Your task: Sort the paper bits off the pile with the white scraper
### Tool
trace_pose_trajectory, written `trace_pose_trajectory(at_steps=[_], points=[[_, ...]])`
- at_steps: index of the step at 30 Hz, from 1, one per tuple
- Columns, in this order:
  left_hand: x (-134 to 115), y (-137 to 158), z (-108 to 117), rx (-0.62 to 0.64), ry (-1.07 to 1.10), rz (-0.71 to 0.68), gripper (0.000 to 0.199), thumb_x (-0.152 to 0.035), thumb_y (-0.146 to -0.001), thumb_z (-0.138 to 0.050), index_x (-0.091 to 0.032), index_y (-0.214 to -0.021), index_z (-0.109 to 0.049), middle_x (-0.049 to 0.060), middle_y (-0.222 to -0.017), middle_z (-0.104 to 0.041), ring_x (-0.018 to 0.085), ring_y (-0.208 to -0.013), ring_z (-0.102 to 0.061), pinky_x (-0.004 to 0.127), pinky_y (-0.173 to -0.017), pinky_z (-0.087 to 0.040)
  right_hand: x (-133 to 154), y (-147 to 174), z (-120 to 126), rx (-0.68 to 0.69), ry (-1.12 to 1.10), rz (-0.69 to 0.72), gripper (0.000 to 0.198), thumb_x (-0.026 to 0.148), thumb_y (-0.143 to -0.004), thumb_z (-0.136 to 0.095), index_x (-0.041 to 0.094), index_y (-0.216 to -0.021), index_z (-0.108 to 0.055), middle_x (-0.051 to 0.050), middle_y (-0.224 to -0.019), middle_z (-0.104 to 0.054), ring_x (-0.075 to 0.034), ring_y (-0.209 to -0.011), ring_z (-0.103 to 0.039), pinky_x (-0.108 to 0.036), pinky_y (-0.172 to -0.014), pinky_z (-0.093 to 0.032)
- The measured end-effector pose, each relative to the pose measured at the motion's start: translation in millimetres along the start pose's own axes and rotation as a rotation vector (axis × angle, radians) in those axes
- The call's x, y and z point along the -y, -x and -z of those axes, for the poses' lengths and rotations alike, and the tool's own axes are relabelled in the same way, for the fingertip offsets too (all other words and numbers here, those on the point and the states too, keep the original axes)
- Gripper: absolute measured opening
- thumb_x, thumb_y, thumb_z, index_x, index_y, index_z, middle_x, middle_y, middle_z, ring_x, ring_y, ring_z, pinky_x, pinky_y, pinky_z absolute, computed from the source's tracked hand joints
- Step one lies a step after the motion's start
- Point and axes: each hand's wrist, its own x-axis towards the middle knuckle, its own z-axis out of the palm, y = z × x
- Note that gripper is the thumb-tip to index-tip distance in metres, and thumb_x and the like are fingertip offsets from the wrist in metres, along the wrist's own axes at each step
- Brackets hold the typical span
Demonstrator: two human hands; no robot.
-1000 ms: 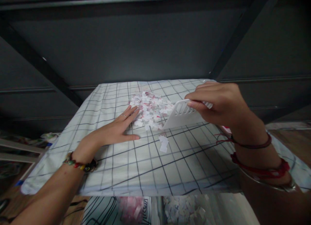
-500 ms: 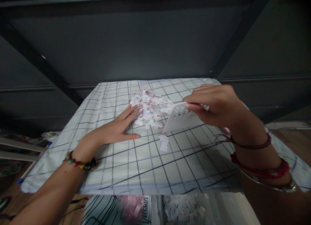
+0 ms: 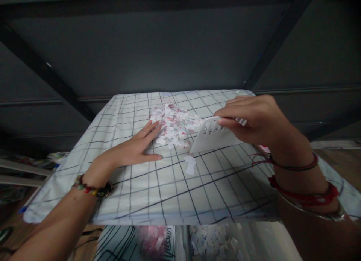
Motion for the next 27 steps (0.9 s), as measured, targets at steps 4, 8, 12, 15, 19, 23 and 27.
trace_pose_trajectory(at_steps=[4, 8, 12, 15, 19, 23, 27], points=[[1.3, 0.0, 0.0, 0.004, 0.003, 0.005, 0.088, -0.066, -0.084, -0.041, -0.022, -0.145, 0.004, 0.009, -0.152, 0.007, 0.034, -0.136, 0.011, 0.051, -0.110, -0.010, 0.2, 0.5, -0.4, -0.028, 0.035, -0.013, 0.038, 0.028, -0.091, -0.035, 0.020, -0.056, -0.046, 0.002, -0.052, -0.046, -0.010, -0.052, -0.046, -0.025, -0.055, -0.034], [1.2, -0.6, 0.0, 0.011, 0.004, 0.009, 0.088, -0.066, -0.084, -0.041, -0.022, -0.145, 0.004, 0.008, -0.152, 0.008, 0.033, -0.136, 0.011, 0.051, -0.110, -0.010, -0.7, 1.0, -1.2, 0.001, 0.026, -0.017, 0.039, 0.030, -0.091, -0.035, 0.020, -0.056, -0.046, 0.001, -0.052, -0.046, -0.010, -0.052, -0.046, -0.025, -0.055, -0.034], [0.6, -1.1, -0.7, 0.014, 0.000, 0.018, 0.088, -0.066, -0.084, -0.041, -0.022, -0.145, 0.004, 0.008, -0.152, 0.008, 0.033, -0.136, 0.011, 0.050, -0.110, -0.010, -0.9, 1.1, -1.0, -0.044, 0.047, -0.020, 0.039, 0.029, -0.091, -0.035, 0.020, -0.055, -0.047, 0.001, -0.052, -0.046, -0.010, -0.053, -0.046, -0.025, -0.056, -0.034], [0.9, -0.9, -0.9, 0.014, -0.008, 0.023, 0.089, -0.067, -0.084, -0.041, -0.021, -0.146, 0.004, 0.008, -0.152, 0.008, 0.033, -0.136, 0.011, 0.050, -0.110, -0.010, -0.4, 0.8, -0.4, -0.052, 0.004, 0.005, 0.038, 0.029, -0.091, -0.037, 0.020, -0.055, -0.048, 0.001, -0.052, -0.047, -0.010, -0.052, -0.047, -0.024, -0.055, -0.035], [1.6, -0.3, -0.2, -0.001, -0.008, 0.000, 0.088, -0.065, -0.084, -0.042, -0.023, -0.145, 0.005, 0.008, -0.152, 0.008, 0.035, -0.136, 0.009, 0.051, -0.109, -0.011, 0.0, 0.4, -0.8, -0.066, 0.041, 0.012, 0.035, 0.025, -0.089, -0.039, 0.020, -0.056, -0.047, 0.002, -0.051, -0.045, -0.010, -0.050, -0.044, -0.025, -0.052, -0.033], [-1.9, -0.1, -0.3, -0.015, -0.022, -0.037, 0.088, -0.062, -0.085, -0.045, -0.023, -0.145, 0.006, 0.009, -0.152, 0.010, 0.036, -0.136, 0.010, 0.051, -0.109, -0.011, 3.6, -1.3, -1.6, -0.076, -0.032, 0.014, 0.035, 0.027, -0.090, -0.039, 0.020, -0.057, -0.047, 0.002, -0.053, -0.045, -0.010, -0.052, -0.045, -0.024, -0.054, -0.034], [-9.4, -0.4, -1.9, -0.005, -0.042, -0.114, 0.090, -0.061, -0.084, -0.048, -0.022, -0.145, 0.006, 0.011, -0.151, 0.011, 0.034, -0.136, 0.010, 0.050, -0.109, -0.010, 8.9, -2.5, 0.1, -0.021, -0.112, 0.050, 0.035, 0.028, -0.090, -0.038, 0.020, -0.057, -0.048, 0.002, -0.052, -0.045, -0.010, -0.052, -0.043, -0.024, -0.054, -0.034]])
